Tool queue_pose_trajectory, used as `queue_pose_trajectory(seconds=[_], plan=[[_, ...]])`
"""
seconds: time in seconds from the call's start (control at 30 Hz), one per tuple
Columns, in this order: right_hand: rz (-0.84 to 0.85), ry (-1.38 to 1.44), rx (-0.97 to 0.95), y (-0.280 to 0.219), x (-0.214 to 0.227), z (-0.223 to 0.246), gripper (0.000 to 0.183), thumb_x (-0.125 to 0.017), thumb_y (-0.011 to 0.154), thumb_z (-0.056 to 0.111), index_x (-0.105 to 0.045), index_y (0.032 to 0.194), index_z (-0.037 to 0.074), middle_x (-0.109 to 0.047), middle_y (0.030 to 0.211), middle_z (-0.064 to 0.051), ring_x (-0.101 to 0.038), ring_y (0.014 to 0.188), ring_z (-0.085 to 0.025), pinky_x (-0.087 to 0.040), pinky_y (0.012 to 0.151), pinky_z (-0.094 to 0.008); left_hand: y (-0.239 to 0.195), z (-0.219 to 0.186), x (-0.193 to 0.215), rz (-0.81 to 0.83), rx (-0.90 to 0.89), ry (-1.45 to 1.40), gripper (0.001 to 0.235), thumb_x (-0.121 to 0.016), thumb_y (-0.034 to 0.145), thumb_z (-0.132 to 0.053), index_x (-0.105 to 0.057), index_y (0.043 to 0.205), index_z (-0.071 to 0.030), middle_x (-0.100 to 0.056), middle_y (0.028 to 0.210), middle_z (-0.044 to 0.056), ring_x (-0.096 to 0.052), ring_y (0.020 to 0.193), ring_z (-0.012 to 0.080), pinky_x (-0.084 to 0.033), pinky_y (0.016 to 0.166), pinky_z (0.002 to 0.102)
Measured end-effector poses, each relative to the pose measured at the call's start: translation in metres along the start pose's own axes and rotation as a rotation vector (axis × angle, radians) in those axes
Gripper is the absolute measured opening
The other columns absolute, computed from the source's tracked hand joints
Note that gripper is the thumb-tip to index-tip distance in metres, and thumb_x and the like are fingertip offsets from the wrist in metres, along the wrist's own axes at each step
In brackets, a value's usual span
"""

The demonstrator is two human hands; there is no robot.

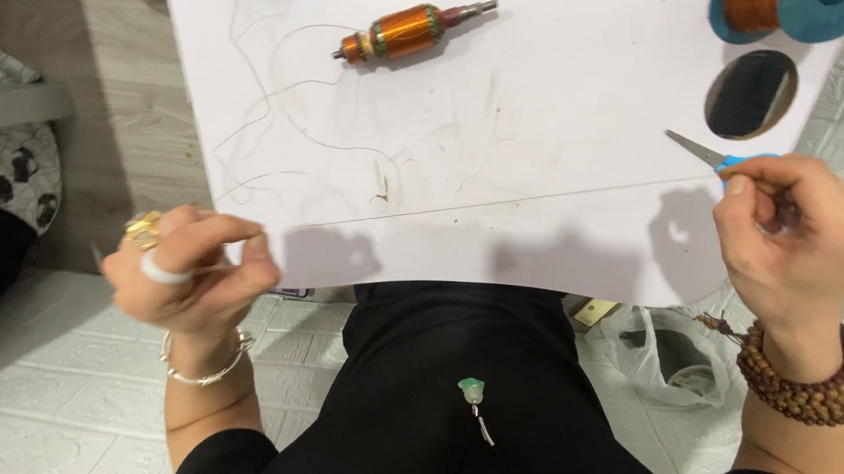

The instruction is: The person winds thin copper wire around a cylindrical motor component by hand. They repeatedly pull the wire from a spool, wrap it around the component, and adjust the coil with both hands.

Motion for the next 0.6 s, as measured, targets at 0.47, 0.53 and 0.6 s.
queue_pose_trajectory(seconds=[0.47, 0.53, 0.6], plan=[[-0.023, -0.116, 0.023, -0.007, 0.019, -0.056, 0.009, -0.065, 0.111, -0.022, -0.072, 0.111, -0.016, -0.071, 0.106, -0.024, -0.064, 0.096, -0.032, -0.050, 0.090, -0.040, -0.028, 0.043, 0.085, -0.194, 0.228, 0.192, 0.010, -0.060, 0.070, 0.020, -0.060, 0.080, 0.019, -0.037, 0.058, 0.012, -0.022, 0.052, 0.0170, -0.013, 0.057, 0.033], [-0.024, -0.093, -0.002, -0.015, 0.017, -0.075, 0.009, -0.065, 0.113, -0.022, -0.072, 0.114, -0.017, -0.071, 0.109, -0.026, -0.065, 0.099, -0.032, -0.051, 0.093, -0.041, -0.030, 0.051, 0.097, -0.201, 0.278, 0.239, 0.011, -0.062, 0.073, 0.015, -0.061, 0.084, 0.016, -0.036, 0.063, 0.011, -0.019, 0.053, 0.0149, -0.011, 0.058, 0.033], [-0.059, 0.062, -0.125, -0.026, 0.014, -0.107, 0.010, -0.056, 0.128, -0.024, -0.058, 0.125, -0.015, -0.061, 0.119, -0.025, -0.063, 0.108, -0.032, -0.048, 0.111, -0.039, -0.026, 0.054, 0.105, -0.235, 0.253, 0.187, 0.008, -0.060, 0.071, 0.020, -0.060, 0.079, 0.017, -0.033, 0.060, 0.010, -0.019, 0.053, 0.0145, -0.010, 0.055, 0.031]])
Point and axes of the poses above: each hand's wrist, its own y-axis towards the middle knuckle, its own x-axis out of the back of the hand, z = x × y, the point moved 9 cm from there along y, towards the middle knuckle
